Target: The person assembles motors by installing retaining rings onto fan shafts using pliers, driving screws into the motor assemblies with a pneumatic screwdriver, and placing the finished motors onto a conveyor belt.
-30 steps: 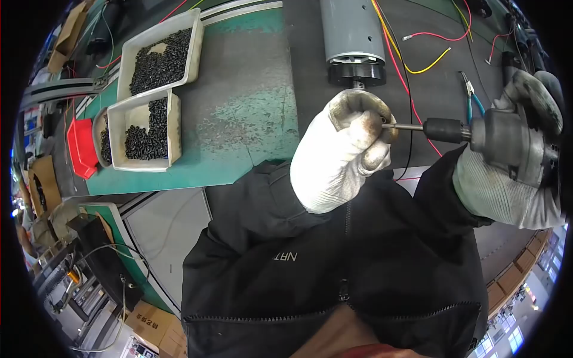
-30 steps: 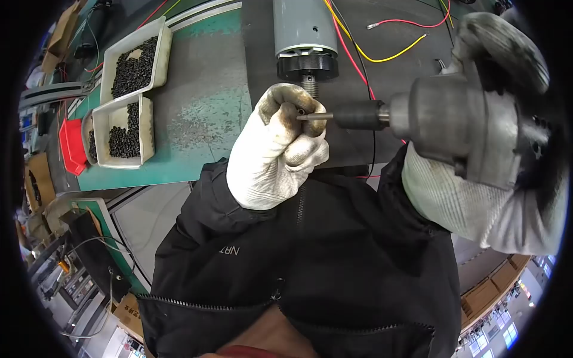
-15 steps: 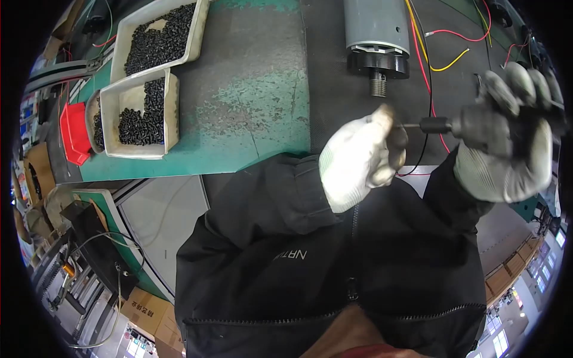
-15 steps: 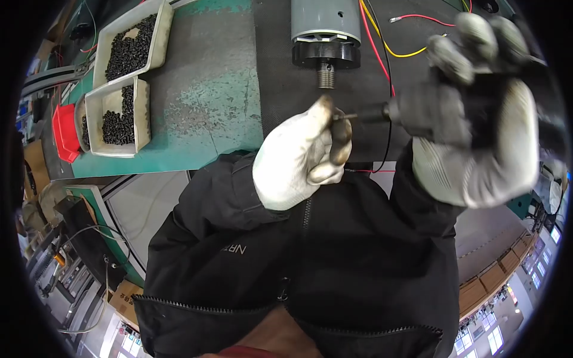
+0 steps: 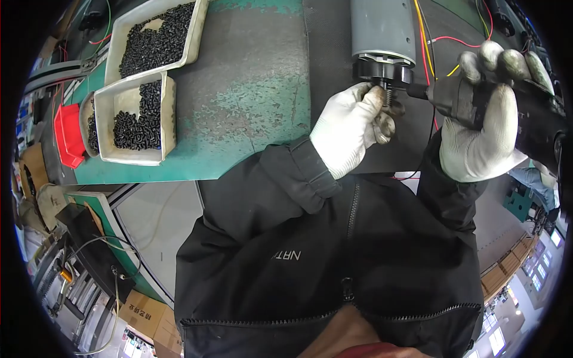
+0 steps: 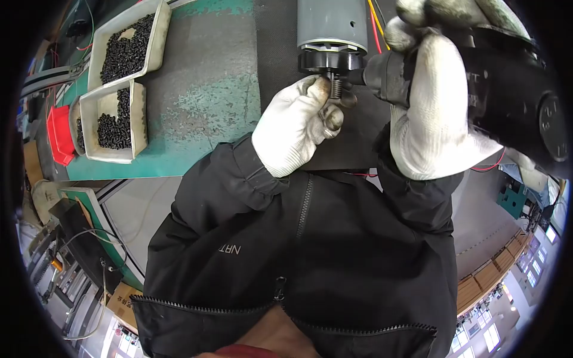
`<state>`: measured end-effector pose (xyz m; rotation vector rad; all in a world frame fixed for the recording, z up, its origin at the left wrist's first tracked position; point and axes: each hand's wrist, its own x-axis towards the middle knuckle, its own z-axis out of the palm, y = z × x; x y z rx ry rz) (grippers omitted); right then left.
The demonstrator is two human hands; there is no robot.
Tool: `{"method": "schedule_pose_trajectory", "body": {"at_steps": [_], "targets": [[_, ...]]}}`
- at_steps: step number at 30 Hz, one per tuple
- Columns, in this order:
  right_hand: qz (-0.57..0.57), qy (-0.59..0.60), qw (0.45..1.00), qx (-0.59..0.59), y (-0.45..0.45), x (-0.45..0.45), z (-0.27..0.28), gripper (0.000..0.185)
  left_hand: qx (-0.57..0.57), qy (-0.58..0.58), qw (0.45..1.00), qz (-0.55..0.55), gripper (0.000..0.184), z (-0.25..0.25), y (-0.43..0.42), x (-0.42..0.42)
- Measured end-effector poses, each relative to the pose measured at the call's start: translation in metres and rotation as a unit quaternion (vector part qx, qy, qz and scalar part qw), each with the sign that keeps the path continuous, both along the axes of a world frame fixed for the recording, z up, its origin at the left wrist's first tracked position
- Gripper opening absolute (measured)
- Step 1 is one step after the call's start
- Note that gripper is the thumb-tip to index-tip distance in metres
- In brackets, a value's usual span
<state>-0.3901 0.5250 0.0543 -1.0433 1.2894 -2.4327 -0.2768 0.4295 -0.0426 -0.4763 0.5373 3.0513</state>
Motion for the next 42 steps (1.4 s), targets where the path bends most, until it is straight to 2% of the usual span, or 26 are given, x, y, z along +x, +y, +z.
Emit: {"method": "schedule_pose_trajectory", "body": {"at_steps": [3,4,8,9,10,14,15,18,19,20,24,26,29,30,33,34,35,36,39,42], "targets": [[-0.015,-0.004,1.000,0.007,0.001,-0.010,-0.006,0.036,-0.035,-0.015,0.999,-0.006,0.023,0.000,0.001,-0.001],[0.013,-0.007,1.000,0.010,0.003,-0.013,-0.009,0.036,-0.037,-0.017,0.999,-0.005,0.023,0.000,0.000,-0.001],[0.031,0.036,0.998,0.032,0.002,-0.014,-0.020,0.034,-0.055,-0.020,0.998,0.001,0.023,0.000,0.002,-0.001],[0.003,0.073,0.997,0.037,-0.003,-0.011,-0.017,0.033,-0.064,-0.019,0.998,0.003,0.023,0.000,0.002,-0.002],[-0.027,0.109,0.993,0.041,-0.007,-0.009,-0.015,0.033,-0.053,-0.019,0.998,0.005,0.022,0.001,0.003,-0.001],[-0.042,0.119,0.992,-0.002,-0.020,-0.005,-0.009,0.037,-0.008,-0.019,1.000,-0.009,0.023,0.001,0.000,0.000],[-0.112,0.061,0.987,0.093,-0.009,0.001,-0.001,0.038,0.002,-0.021,1.000,-0.014,0.023,0.001,-0.003,-0.002],[-0.152,0.053,0.987,-0.025,-0.022,-0.005,0.006,0.037,0.029,-0.026,0.999,-0.023,0.023,0.005,-0.003,-0.004],[-0.216,0.026,0.976,0.001,-0.019,-0.007,0.014,0.035,0.038,-0.030,0.998,-0.032,0.025,0.004,-0.003,-0.003],[-0.281,0.104,0.950,0.085,0.001,-0.018,0.007,0.034,0.059,-0.028,0.997,-0.026,0.026,0.004,0.001,-0.001],[-0.232,-0.024,0.972,0.032,0.042,-0.049,0.021,0.032,0.125,-0.031,0.992,-0.012,0.033,0.007,0.001,-0.001],[-0.269,-0.018,0.963,0.028,0.067,-0.069,0.017,0.032,0.143,-0.045,0.989,-0.008,0.037,0.010,0.002,0.000],[-0.356,0.008,0.931,0.078,0.088,-0.080,0.005,0.033,0.231,0.010,0.973,0.004,0.037,0.000,0.009,0.002],[-0.355,0.021,0.929,0.105,0.095,-0.083,0.001,0.033,0.241,-0.043,0.969,0.020,0.037,0.010,0.009,0.000],[-0.330,0.032,0.928,0.169,0.118,-0.091,-0.012,0.035,0.286,-0.003,0.958,-0.008,0.037,0.008,0.006,-0.002],[-0.312,0.018,0.933,0.179,0.126,-0.092,-0.017,0.036,0.287,-0.067,0.956,0.012,0.037,0.020,0.006,-0.004],[-0.294,0.004,0.937,0.189,0.132,-0.092,-0.020,0.037,0.285,-0.067,0.956,0.011,0.037,0.019,0.007,-0.003],[-0.245,-0.040,0.951,0.187,0.133,-0.088,-0.019,0.041,0.282,-0.066,0.957,0.009,0.036,0.018,0.008,-0.003],[-0.191,-0.112,0.962,0.157,0.132,-0.078,-0.025,0.045,0.310,-0.039,0.950,-0.013,0.033,0.013,0.011,-0.007],[-0.131,-0.120,0.976,0.123,0.132,-0.079,-0.032,0.050,0.326,-0.013,0.945,-0.035,0.032,0.012,0.013,-0.013]]}}
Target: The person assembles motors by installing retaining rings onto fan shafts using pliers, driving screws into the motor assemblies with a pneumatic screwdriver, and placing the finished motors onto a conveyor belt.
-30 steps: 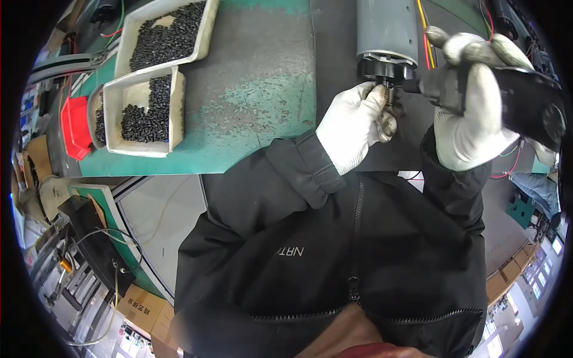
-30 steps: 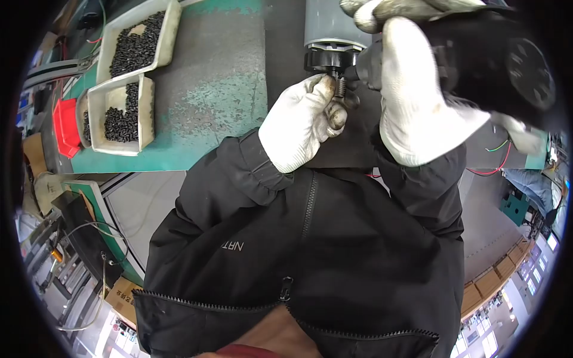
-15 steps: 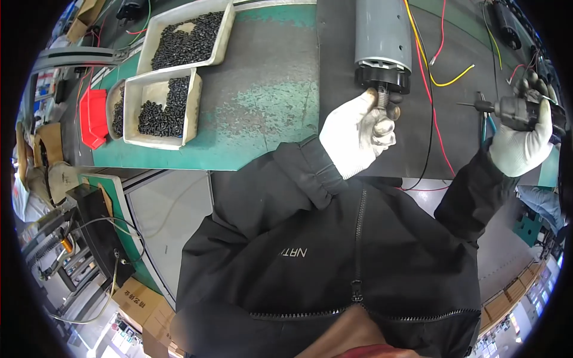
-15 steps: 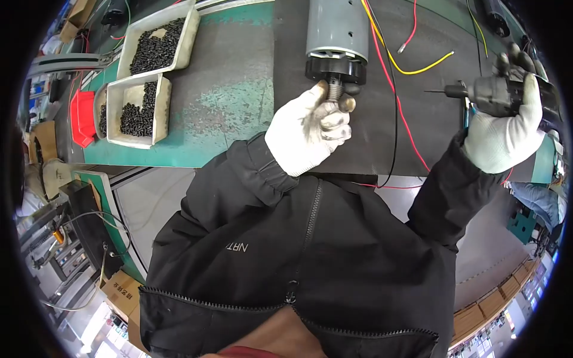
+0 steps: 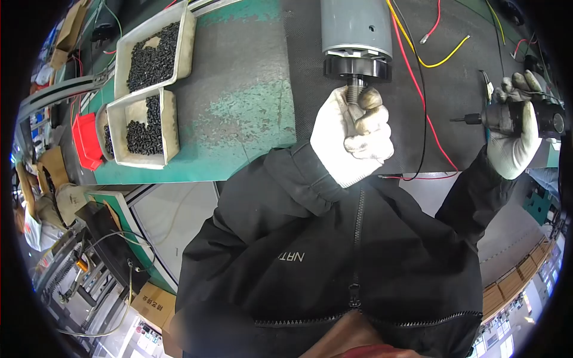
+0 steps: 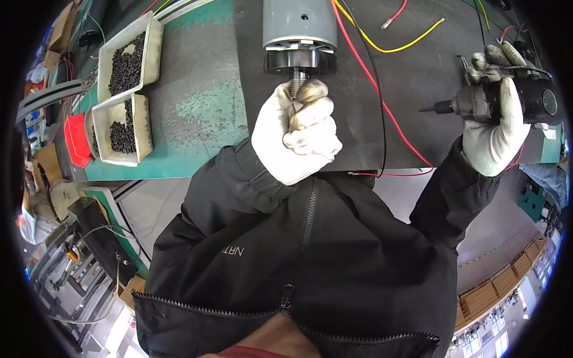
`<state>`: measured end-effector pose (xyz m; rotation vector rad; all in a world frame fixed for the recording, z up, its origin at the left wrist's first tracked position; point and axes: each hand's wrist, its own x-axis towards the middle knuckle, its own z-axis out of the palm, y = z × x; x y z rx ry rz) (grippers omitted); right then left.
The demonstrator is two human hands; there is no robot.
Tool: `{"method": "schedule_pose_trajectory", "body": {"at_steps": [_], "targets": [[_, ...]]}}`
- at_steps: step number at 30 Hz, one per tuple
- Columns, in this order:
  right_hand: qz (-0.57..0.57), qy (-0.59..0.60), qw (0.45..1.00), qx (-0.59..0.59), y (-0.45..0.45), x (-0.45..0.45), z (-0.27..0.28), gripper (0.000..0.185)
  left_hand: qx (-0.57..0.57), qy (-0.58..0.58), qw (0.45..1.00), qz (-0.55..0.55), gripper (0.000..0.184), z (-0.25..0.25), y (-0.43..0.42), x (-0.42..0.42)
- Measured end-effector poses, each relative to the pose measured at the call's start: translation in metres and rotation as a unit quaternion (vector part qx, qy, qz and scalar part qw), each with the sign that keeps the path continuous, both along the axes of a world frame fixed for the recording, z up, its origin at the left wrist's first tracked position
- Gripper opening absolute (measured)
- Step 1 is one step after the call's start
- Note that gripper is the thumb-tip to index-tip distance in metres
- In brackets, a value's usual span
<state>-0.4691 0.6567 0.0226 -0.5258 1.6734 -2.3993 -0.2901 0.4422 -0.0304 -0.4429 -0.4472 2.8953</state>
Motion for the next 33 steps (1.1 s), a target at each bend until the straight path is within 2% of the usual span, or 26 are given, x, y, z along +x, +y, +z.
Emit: {"method": "schedule_pose_trajectory", "body": {"at_steps": [3,11,14,17,18,19,21,24,29,31,33], "targets": [[0.021,-0.009,0.999,-0.025,-0.007,0.003,0.000,0.052,0.014,-0.021,0.999,-0.031,0.033,0.002,-0.001,0.000],[0.057,-0.003,0.998,-0.040,-0.022,0.010,0.003,0.053,0.018,0.053,0.998,-0.013,0.037,-0.008,0.002,0.003],[0.069,0.017,0.996,-0.047,-0.033,0.018,0.009,0.049,-0.152,-0.144,0.978,0.001,0.040,0.021,0.008,0.003],[0.064,0.079,0.993,-0.055,-0.051,0.034,0.014,0.040,-0.308,-0.125,0.942,0.050,0.051,0.010,0.018,0.009],[0.002,0.085,0.996,0.025,-0.056,0.042,0.017,0.045,-0.343,-0.105,0.932,0.052,0.049,0.006,0.015,0.013],[0.001,0.083,0.996,0.012,-0.060,0.045,0.016,0.044,-0.339,-0.080,0.934,0.076,0.040,-0.002,0.012,0.015],[-0.045,0.068,0.995,0.049,-0.069,0.055,0.023,0.043,-0.334,-0.066,0.935,0.096,0.040,-0.009,0.014,0.015],[0.050,0.053,0.992,-0.099,-0.076,0.057,0.020,0.043,-0.353,-0.060,0.931,0.066,0.037,-0.005,0.006,0.017],[0.063,0.057,0.982,-0.168,-0.094,0.068,0.030,0.042,-0.345,0.000,0.938,0.043,0.033,-0.008,-0.009,0.022],[0.130,0.052,0.968,-0.207,-0.097,0.064,0.030,0.039,-0.345,0.026,0.938,0.021,0.031,-0.013,-0.018,0.021],[0.173,0.037,0.958,-0.225,-0.104,0.064,0.030,0.036,-0.373,0.005,0.928,0.029,0.025,-0.009,-0.017,0.020]]}}
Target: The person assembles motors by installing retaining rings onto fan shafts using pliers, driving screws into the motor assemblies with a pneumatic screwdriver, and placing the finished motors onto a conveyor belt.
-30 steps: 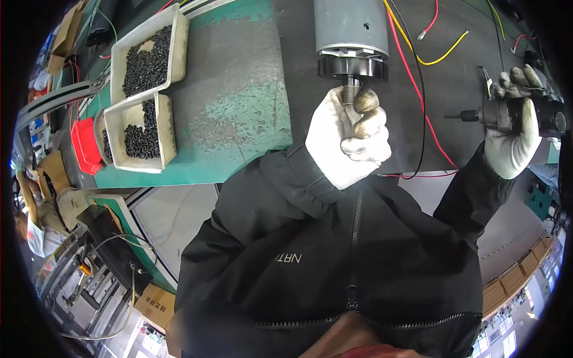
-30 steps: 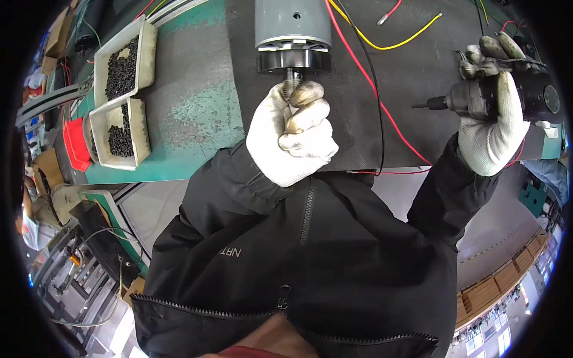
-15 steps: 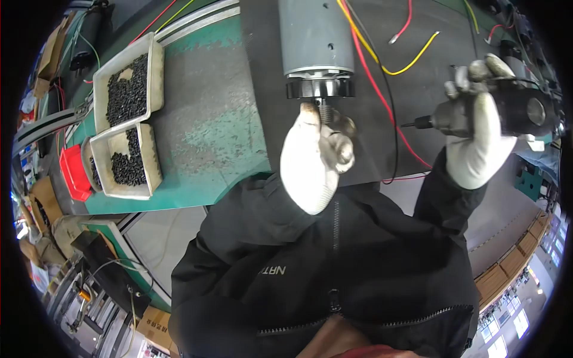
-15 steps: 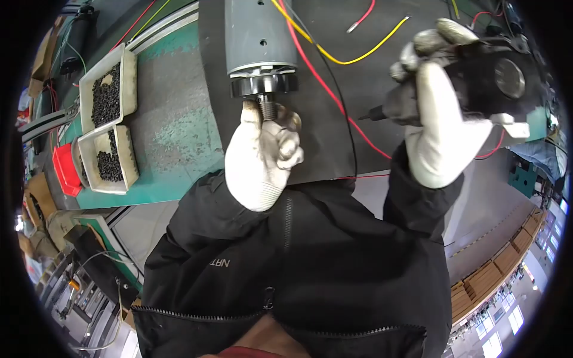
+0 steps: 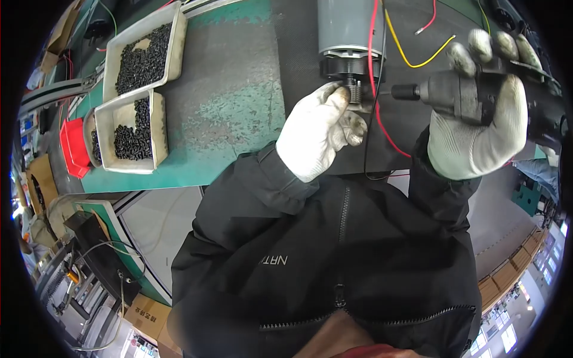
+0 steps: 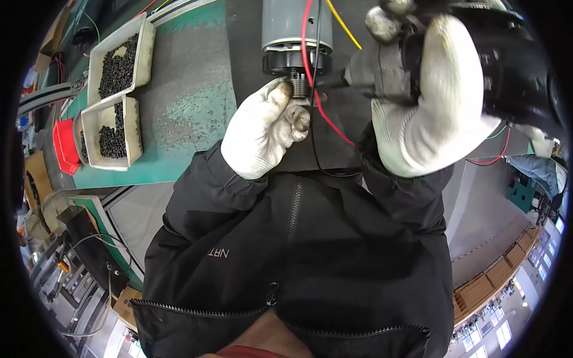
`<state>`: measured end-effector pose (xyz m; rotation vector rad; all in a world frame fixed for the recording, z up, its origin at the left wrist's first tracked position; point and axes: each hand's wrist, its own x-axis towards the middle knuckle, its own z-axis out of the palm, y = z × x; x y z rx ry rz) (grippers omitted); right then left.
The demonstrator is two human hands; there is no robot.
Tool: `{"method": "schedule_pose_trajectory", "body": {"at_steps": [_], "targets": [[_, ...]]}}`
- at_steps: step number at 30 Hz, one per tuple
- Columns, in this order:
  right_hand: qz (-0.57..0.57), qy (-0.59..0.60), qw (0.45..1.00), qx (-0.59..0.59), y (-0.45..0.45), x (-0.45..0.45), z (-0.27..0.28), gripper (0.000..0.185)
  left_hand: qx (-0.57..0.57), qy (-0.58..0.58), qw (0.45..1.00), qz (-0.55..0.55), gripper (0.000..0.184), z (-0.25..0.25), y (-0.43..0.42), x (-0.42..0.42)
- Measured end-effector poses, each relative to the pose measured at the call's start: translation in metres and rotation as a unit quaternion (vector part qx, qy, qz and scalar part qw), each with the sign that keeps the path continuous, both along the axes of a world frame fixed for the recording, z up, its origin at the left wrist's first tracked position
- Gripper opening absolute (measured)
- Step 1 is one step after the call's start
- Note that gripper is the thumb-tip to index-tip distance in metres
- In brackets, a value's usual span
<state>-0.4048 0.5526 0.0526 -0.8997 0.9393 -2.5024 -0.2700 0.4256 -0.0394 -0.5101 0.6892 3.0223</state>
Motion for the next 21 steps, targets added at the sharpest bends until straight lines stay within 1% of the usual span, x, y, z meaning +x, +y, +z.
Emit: {"method": "schedule_pose_trajectory", "body": {"at_steps": [1,3,5,8,9,12,13,15,16,17,18,19,20,21], "targets": [[0.046,-0.004,0.999,-0.004,-0.004,0.000,-0.001,0.035,-0.007,-0.005,1.000,0.007,0.024,0.001,0.002,0.000],[0.023,0.008,1.000,-0.014,-0.008,-0.009,-0.003,0.034,-0.023,-0.008,1.000,0.011,0.020,0.003,0.001,-0.001],[0.019,0.006,0.999,-0.024,-0.011,-0.012,-0.003,0.033,-0.059,-0.003,0.998,0.021,0.021,0.003,0.003,0.000],[-0.017,0.017,1.000,0.018,-0.019,-0.001,-0.003,0.036,-0.080,-0.017,0.996,0.027,0.025,0.005,0.004,-0.003],[-0.112,0.033,0.992,0.057,-0.026,0.005,-0.004,0.036,-0.082,-0.025,0.996,0.026,0.027,0.006,0.004,-0.003],[-0.056,0.021,0.996,0.062,-0.020,0.005,-0.008,0.036,-0.113,-0.040,0.993,0.004,0.033,0.006,0.000,-0.002],[0.006,0.015,0.998,0.055,-0.019,0.007,-0.006,0.036,-0.118,-0.039,0.992,0.010,0.031,0.005,0.000,-0.002],[-0.030,0.036,0.997,0.057,-0.018,0.001,-0.009,0.035,-0.130,-0.035,0.991,0.022,0.027,0.005,0.001,-0.003],[-0.048,0.045,0.996,0.059,-0.018,-0.001,-0.010,0.035,-0.309,-0.044,0.950,0.008,0.024,0.010,-0.004,-0.001],[-0.075,0.039,0.995,0.060,-0.016,0.000,-0.006,0.034,-0.479,-0.048,0.876,-0.003,0.021,0.018,-0.011,0.004],[-0.117,0.054,0.989,0.075,-0.015,0.001,0.000,0.034,-0.636,-0.046,0.770,-0.009,0.018,0.028,-0.017,0.004],[-0.195,0.078,0.972,0.110,-0.014,0.002,0.008,0.033,-0.784,-0.027,0.612,0.098,0.015,0.036,-0.018,0.002],[-0.294,0.103,0.936,0.161,-0.014,0.003,0.015,0.033,-0.812,0.019,0.567,0.137,0.014,0.047,-0.019,0.002],[-0.381,0.118,0.895,0.200,-0.014,0.004,0.018,0.033,-0.819,0.120,0.551,0.110,0.014,0.066,-0.016,-0.003]]}}
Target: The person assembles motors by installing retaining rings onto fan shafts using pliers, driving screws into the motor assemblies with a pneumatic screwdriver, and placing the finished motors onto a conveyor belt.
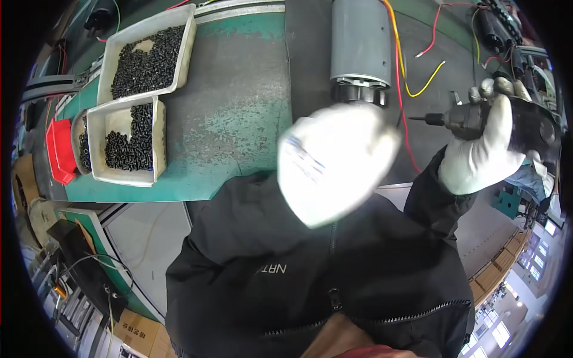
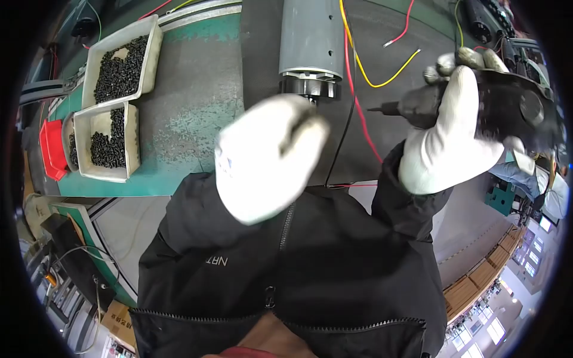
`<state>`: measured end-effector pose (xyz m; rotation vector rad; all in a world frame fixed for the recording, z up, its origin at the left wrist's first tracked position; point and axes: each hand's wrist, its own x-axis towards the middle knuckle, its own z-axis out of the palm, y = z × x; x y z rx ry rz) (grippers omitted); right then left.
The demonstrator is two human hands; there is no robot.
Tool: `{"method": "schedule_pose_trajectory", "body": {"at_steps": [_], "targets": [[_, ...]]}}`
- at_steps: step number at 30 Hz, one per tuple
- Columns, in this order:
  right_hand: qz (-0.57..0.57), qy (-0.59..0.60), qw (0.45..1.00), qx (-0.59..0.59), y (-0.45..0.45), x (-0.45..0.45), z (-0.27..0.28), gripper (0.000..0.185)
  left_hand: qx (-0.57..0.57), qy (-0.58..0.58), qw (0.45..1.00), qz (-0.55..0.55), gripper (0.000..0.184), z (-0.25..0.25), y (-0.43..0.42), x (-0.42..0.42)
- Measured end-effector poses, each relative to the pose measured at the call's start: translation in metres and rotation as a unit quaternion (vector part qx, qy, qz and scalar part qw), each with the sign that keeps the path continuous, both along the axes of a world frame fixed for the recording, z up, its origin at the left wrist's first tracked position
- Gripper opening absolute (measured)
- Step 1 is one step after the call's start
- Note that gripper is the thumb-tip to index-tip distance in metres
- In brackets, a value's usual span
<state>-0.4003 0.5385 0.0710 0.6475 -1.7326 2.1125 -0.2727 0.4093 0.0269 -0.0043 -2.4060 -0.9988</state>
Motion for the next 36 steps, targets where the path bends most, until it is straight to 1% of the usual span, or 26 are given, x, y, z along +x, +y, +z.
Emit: {"method": "schedule_pose_trajectory", "body": {"at_steps": [1,2,3,4,8,11,13,17,19,21,23,25,27,28,29,30,31,32,33,34,35,36], "targets": [[-0.114,0.007,0.990,0.081,0.001,0.003,0.005,0.032,-0.023,0.030,0.994,-0.101,0.013,0.019,0.003,-0.004],[-0.157,0.009,0.986,0.055,-0.004,0.004,0.006,0.028,-0.009,0.043,0.983,-0.179,0.013,0.034,0.012,-0.008],[-0.201,0.001,0.975,0.099,0.008,-0.001,0.004,0.023,0.017,0.059,0.976,-0.208,0.013,0.044,0.025,-0.013],[-0.202,0.006,0.975,0.095,0.013,0.000,0.002,0.023,0.049,0.082,0.974,-0.207,0.013,0.050,0.041,-0.020],[-0.097,0.020,0.994,0.040,0.019,0.010,-0.003,0.025,0.156,0.163,0.962,-0.156,0.016,0.061,0.090,-0.039],[-0.046,0.022,0.999,0.017,0.015,0.019,-0.006,0.026,0.188,0.195,0.954,-0.128,0.019,0.065,0.107,-0.042],[-0.024,0.021,0.999,0.008,0.012,0.024,-0.009,0.027,0.185,0.207,0.955,-0.102,0.021,0.068,0.110,-0.041],[-0.002,0.022,1.000,-0.006,0.006,0.031,-0.007,0.029,0.125,0.221,0.967,-0.023,0.026,0.080,0.098,-0.042],[0.000,0.022,1.000,-0.012,0.002,0.033,-0.004,0.030,0.065,0.220,0.973,0.038,0.027,0.085,0.086,-0.041],[-0.002,0.029,0.999,-0.016,-0.004,0.035,0.000,0.031,-0.040,0.215,0.968,0.119,0.026,0.091,0.072,-0.041],[-0.001,0.037,0.999,-0.013,-0.014,0.035,0.003,0.032,-0.179,0.200,0.938,0.218,0.025,0.096,0.062,-0.039],[-0.001,0.046,0.999,-0.005,-0.027,0.035,0.005,0.033,-0.307,0.183,0.880,0.312,0.024,0.098,0.046,-0.040],[0.001,0.049,0.999,0.006,-0.036,0.037,0.005,0.033,-0.233,0.307,0.910,0.153,0.018,0.096,0.016,-0.045],[-0.001,0.052,0.999,0.014,-0.041,0.037,0.006,0.034,-0.202,0.355,0.911,0.066,0.016,0.096,0.002,-0.047],[0.006,0.049,0.999,0.011,-0.046,0.038,0.007,0.034,-0.171,0.338,0.926,0.001,0.015,0.097,-0.006,-0.046],[0.006,0.049,0.999,0.014,-0.048,0.039,0.009,0.035,-0.122,0.270,0.953,-0.063,0.015,0.098,-0.004,-0.042],[0.004,0.046,0.999,0.017,-0.045,0.038,0.013,0.035,-0.060,0.181,0.975,-0.118,0.016,0.097,-0.001,-0.036],[0.008,0.039,0.999,0.018,-0.041,0.035,0.016,0.036,0.030,0.066,0.983,-0.168,0.016,0.095,0.002,-0.025],[0.021,0.029,0.999,0.011,-0.035,0.031,0.023,0.036,0.160,-0.061,0.964,-0.205,0.021,0.090,-0.001,-0.009],[0.033,0.024,0.999,0.005,-0.030,0.025,0.026,0.037,0.288,-0.185,0.908,-0.241,0.028,0.085,-0.003,0.007],[0.112,-0.026,0.992,-0.048,-0.015,0.018,0.027,0.031,0.410,-0.307,0.815,-0.270,0.035,0.076,-0.006,0.020],[0.187,-0.069,0.974,-0.112,-0.004,0.015,0.029,0.036,0.428,-0.390,0.778,-0.245,0.040,0.060,-0.014,0.034]]}}
